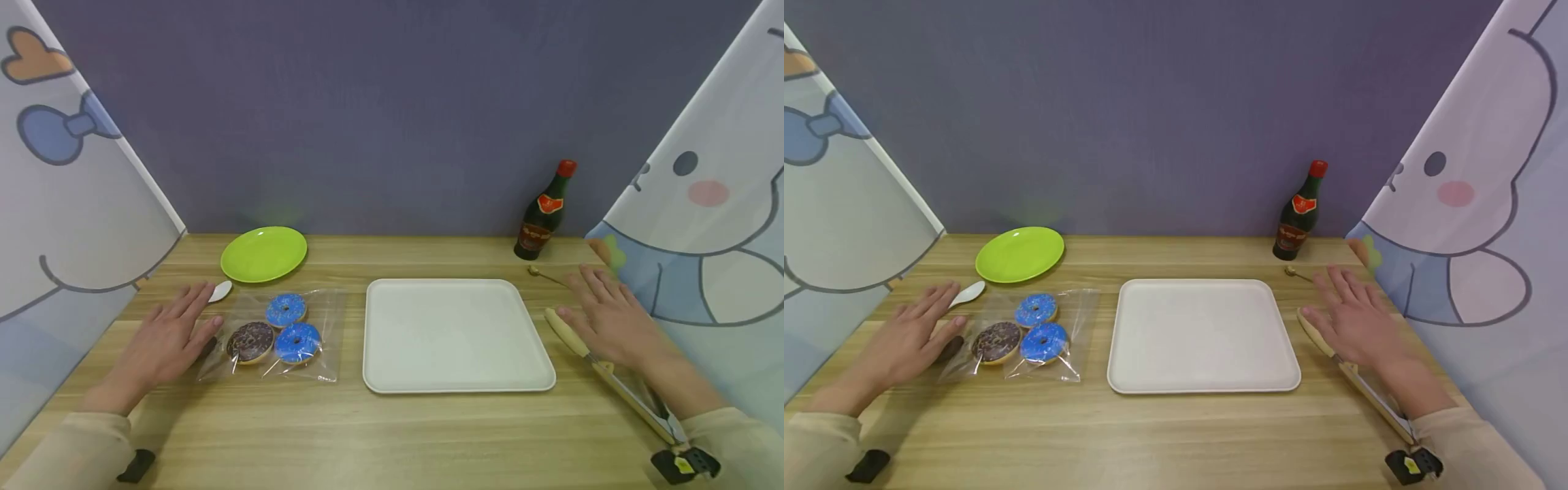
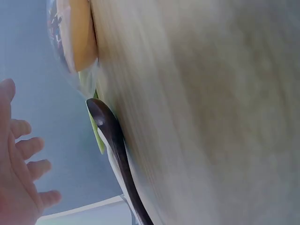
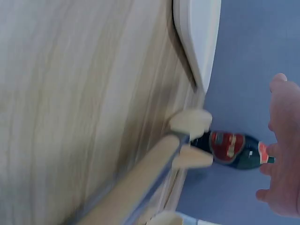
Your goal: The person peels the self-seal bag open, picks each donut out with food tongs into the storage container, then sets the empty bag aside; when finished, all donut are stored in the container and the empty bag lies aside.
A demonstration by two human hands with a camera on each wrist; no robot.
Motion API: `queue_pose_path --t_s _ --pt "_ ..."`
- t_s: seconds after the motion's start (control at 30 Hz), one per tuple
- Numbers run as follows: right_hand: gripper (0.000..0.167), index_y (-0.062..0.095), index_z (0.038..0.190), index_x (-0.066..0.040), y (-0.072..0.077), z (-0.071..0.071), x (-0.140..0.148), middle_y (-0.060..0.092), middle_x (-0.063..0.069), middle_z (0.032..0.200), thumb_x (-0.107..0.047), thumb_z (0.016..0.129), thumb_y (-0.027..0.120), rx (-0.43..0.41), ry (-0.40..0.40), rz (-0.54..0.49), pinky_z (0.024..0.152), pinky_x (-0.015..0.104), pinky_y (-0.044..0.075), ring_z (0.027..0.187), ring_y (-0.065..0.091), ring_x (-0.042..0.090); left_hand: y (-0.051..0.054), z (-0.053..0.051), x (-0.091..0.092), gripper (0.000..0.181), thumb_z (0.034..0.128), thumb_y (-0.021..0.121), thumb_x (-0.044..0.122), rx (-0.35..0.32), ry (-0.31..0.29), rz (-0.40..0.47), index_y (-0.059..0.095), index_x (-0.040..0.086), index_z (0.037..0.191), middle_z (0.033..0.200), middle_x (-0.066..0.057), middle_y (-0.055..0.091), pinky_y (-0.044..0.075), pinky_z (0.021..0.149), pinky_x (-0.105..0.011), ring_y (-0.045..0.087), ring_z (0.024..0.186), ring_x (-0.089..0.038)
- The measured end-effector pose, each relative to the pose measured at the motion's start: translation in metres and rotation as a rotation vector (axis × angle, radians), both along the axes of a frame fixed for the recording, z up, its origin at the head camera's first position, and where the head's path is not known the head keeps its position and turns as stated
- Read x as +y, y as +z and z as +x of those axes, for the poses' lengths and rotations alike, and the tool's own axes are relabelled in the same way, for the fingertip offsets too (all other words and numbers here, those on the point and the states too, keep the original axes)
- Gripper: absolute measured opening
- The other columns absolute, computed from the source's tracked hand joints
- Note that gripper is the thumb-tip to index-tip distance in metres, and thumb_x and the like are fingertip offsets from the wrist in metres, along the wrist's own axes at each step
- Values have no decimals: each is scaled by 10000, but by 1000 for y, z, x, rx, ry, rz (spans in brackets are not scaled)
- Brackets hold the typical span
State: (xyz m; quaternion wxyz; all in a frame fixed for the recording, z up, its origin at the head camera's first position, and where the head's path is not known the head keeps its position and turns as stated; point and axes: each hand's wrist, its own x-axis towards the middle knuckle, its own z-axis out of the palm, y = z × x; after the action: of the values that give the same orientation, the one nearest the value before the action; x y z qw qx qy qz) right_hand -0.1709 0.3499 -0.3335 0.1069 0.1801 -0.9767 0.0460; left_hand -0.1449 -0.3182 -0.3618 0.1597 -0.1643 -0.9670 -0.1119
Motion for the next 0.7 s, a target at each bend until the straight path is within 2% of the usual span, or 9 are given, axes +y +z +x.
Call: queue_pose_path --t_s 0.07,0.2,0.37,0.43,0.53,0.6,0.7 --pt "665 212 1494 -13 -1 1 -8 125 271 1515 -405 1003 430 -2 26 -2 1054 622 62 1372 102 431 1 -1 2 583 1010 454 304 -8 -17 34 268 8 1477 1438 -258 330 190 990 -668 290 1281 -487" --pt "648 271 1481 -28 -4 2 -27 251 293 1463 -397 988 473 38 80 10 1007 645 184 1320 226 468 3 0 5 529 1009 467 279 -38 -34 97 344 12 1448 1390 -271 393 300 908 -657 382 1188 -524" --pt "572 496 1321 43 -11 5 -55 456 253 1329 -388 949 556 148 189 -6 927 605 344 1207 411 441 5 -1 7 430 1000 496 238 -62 -44 162 488 -16 1346 1259 -306 507 379 834 -633 488 1071 -525" --pt "514 582 1220 47 -14 7 -67 537 227 1242 -378 931 587 204 259 -32 881 569 407 1126 496 410 4 -3 8 379 981 536 216 -57 -51 172 566 -40 1259 1195 -296 558 446 786 -582 578 967 -464" --pt "432 648 1104 32 -18 9 -88 621 184 1086 -355 917 602 280 365 -56 782 516 484 977 590 358 2 -5 9 281 927 627 167 -33 -71 172 667 -46 1106 1085 -242 634 530 656 -442 655 766 -296" --pt "374 676 1035 11 -19 12 -103 645 140 1016 -333 906 605 312 429 -72 722 459 517 912 618 302 -1 -8 10 203 869 691 108 -3 -103 178 708 -27 1020 996 -178 675 535 579 -338 643 674 -175" --pt "293 693 968 -27 -20 16 -125 649 73 945 -295 882 612 328 495 -100 650 391 532 856 629 224 -4 -11 11 151 792 750 42 29 -153 192 733 -6 935 868 -68 686 510 538 -238 600 641 -63"
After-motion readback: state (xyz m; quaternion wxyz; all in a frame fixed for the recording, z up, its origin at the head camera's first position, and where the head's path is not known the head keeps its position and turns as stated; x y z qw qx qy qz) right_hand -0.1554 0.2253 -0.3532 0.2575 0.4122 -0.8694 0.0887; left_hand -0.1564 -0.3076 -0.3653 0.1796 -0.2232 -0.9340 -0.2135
